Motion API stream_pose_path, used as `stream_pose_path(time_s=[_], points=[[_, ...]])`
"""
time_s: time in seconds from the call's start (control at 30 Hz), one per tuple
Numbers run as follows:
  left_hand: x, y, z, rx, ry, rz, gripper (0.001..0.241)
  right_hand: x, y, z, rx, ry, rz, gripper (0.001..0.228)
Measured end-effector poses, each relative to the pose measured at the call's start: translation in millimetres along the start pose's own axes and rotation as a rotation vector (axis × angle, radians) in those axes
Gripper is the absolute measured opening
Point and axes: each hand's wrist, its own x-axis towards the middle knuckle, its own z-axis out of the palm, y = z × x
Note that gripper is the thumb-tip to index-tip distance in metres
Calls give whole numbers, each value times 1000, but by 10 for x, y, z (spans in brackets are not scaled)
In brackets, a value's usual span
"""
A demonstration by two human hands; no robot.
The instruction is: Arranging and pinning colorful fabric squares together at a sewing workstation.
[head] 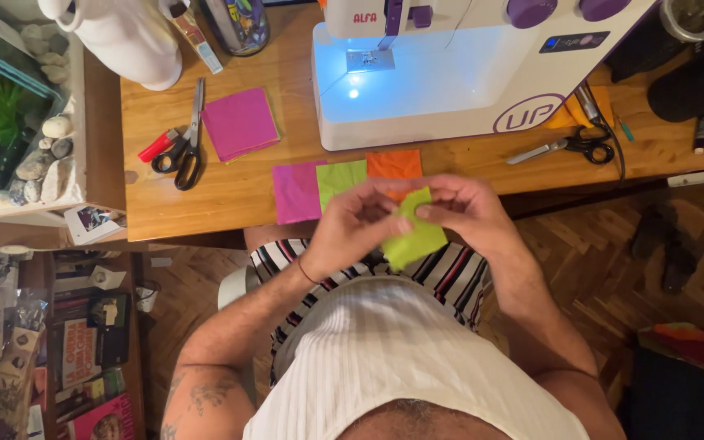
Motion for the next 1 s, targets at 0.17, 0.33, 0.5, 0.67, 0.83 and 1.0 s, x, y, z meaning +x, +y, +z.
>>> stream_pose_path(time_s=[0.17, 0.33, 0.5, 0.67, 0.83, 1.0], points=[[-141, 73, -59, 215, 55, 97, 69, -47, -90, -562, -384, 152, -306, 26], [-218, 2, -296, 426, 202, 235, 56, 160, -87, -711, -818, 148, -874, 11], [-360, -4, -520, 493, 357, 293, 40, 118, 106, -696, -902, -4, -648, 16], [-427, -94, -851, 677, 509, 412, 36, 74, 90, -700, -869, 26, -683, 13], [-451, -12, -1179, 786, 638, 546, 29, 78, 207, -806, -784, 8, -724, 12], [-478, 166, -1270, 826, 748, 559, 22, 79, 269, -878, -702, 70, -720, 14]])
